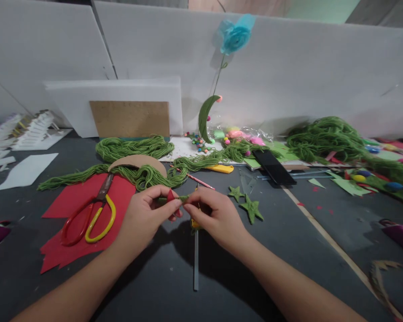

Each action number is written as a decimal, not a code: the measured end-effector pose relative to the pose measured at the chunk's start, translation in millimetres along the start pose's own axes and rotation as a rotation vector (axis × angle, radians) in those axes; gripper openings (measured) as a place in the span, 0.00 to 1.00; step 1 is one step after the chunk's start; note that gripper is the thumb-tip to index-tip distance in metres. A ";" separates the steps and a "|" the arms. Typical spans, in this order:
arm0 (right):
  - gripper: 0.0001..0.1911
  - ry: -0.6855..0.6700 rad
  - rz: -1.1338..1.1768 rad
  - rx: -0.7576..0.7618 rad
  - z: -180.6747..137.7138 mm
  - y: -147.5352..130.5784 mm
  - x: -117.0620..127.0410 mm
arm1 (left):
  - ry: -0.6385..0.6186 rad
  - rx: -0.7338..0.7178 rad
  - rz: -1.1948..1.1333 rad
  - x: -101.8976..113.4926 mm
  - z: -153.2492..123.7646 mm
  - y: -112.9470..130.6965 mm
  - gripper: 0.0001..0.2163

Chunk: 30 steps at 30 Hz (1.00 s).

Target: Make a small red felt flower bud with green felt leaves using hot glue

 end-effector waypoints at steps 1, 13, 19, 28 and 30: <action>0.07 0.019 -0.147 0.105 -2.3 -2.0 -1.3 | 0.028 0.014 0.021 0.5 0.7 -0.7 0.05; 0.07 -0.146 -0.375 0.190 -0.6 -5.5 9.2 | -0.101 -0.018 0.527 -3.2 0.9 -1.6 0.07; 0.05 -0.387 0.427 -0.452 7.4 2.8 22.2 | -0.294 -0.270 0.639 -2.7 -2.3 3.6 0.07; 0.05 -0.306 0.835 -0.632 4.4 6.7 6.7 | -0.214 -0.155 0.256 -4.4 -3.3 2.5 0.05; 0.06 -0.231 0.799 -0.616 4.8 3.4 5.0 | -0.161 -0.041 0.090 -4.0 0.1 -1.6 0.04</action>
Point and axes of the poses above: each hand's wrist, its own z-axis towards the middle knuckle, its own x-axis out of the back of the hand, y = z × x, the point moved 1 cm from there along z, towards the middle knuckle, and after that the axes turned 5 degrees about x, right-handed, at the moved point
